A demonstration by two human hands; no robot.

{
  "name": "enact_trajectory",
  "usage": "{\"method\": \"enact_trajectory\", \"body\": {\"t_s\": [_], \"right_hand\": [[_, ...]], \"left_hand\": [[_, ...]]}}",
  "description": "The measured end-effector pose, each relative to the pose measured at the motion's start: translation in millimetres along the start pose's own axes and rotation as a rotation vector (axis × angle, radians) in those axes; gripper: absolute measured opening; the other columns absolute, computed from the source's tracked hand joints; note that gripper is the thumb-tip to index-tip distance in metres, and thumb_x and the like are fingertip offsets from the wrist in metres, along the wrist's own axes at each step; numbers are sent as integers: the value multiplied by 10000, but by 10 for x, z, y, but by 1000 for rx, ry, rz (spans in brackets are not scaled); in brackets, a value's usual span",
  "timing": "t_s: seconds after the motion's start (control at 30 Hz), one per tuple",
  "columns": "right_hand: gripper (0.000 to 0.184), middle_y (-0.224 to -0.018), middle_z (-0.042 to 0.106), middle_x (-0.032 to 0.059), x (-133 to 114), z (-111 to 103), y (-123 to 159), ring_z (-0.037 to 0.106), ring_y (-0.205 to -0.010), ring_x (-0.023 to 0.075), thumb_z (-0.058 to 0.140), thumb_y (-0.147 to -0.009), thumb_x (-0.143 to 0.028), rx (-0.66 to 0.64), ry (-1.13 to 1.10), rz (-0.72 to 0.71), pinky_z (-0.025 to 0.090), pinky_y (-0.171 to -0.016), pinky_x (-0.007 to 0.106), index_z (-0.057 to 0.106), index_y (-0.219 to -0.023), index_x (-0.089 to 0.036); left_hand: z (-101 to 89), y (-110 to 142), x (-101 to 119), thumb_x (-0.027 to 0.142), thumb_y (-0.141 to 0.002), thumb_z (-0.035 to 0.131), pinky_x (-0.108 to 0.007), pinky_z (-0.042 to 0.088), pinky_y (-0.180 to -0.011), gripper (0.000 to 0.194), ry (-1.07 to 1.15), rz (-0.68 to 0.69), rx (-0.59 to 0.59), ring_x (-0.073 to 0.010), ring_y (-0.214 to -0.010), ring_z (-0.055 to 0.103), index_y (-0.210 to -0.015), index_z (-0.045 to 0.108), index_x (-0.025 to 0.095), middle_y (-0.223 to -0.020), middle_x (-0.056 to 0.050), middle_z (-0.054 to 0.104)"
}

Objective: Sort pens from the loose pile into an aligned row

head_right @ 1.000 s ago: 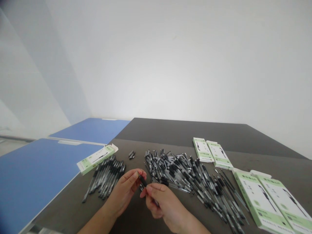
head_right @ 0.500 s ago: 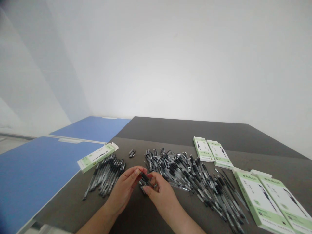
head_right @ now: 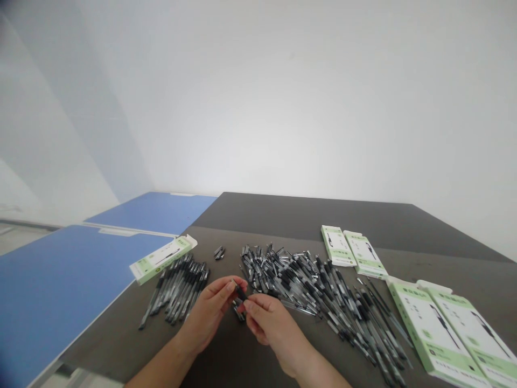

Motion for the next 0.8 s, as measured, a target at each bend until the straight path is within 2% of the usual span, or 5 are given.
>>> {"method": "enact_trajectory", "body": {"t_s": [0.17,0.37,0.57,0.73,0.8], "right_hand": [[288,-556,442,-72,-137,-164,-17,332,-458,49,687,-682,-389,153,163,-123,194,-413,195,603,-836,-160],[323,-454,329,-107,93,133,56,142,-325,26,518,-808,-475,-163,-171,96,96,-347,206,575,-789,-158],[265,-554,452,-64,-135,-168,5,337,-440,47,681,-682,-409,145,179,-145,183,-390,189,595,-754,-168],[254,-459,325,-106,43,68,64,163,-337,22,573,-792,-408,-156,-194,82,85,-359,204,567,-764,-155],[234,-466,337,-107,14,96,83,157,-327,14,583,-792,-382,-208,-288,91,79,-353,200,559,-764,-151]], "left_hand": [[-23,5,10,302,-782,605,-311,421,-870,197,-60,6,19,-188,-893,576,-874,685,147,-906,-63,670],[105,28,12,314,-787,598,-288,455,-779,196,76,-19,-87,-169,-795,587,-830,680,141,-802,-53,655],[12,-1,57,333,-760,623,-307,434,-852,216,-87,37,30,-193,-872,583,-833,689,141,-867,-69,677],[159,-9,60,361,-748,631,-282,463,-770,237,5,22,-6,-172,-788,601,-804,685,138,-780,-53,667],[196,-42,71,372,-752,623,-291,464,-782,255,-4,12,-13,-179,-806,608,-818,684,133,-816,-65,676]]}}
Point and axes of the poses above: each hand's wrist, its own y-axis away from the middle knuckle, its own z-axis out of the palm, x = y × z, the point moved 10 cm from there along -y, towards the middle knuckle
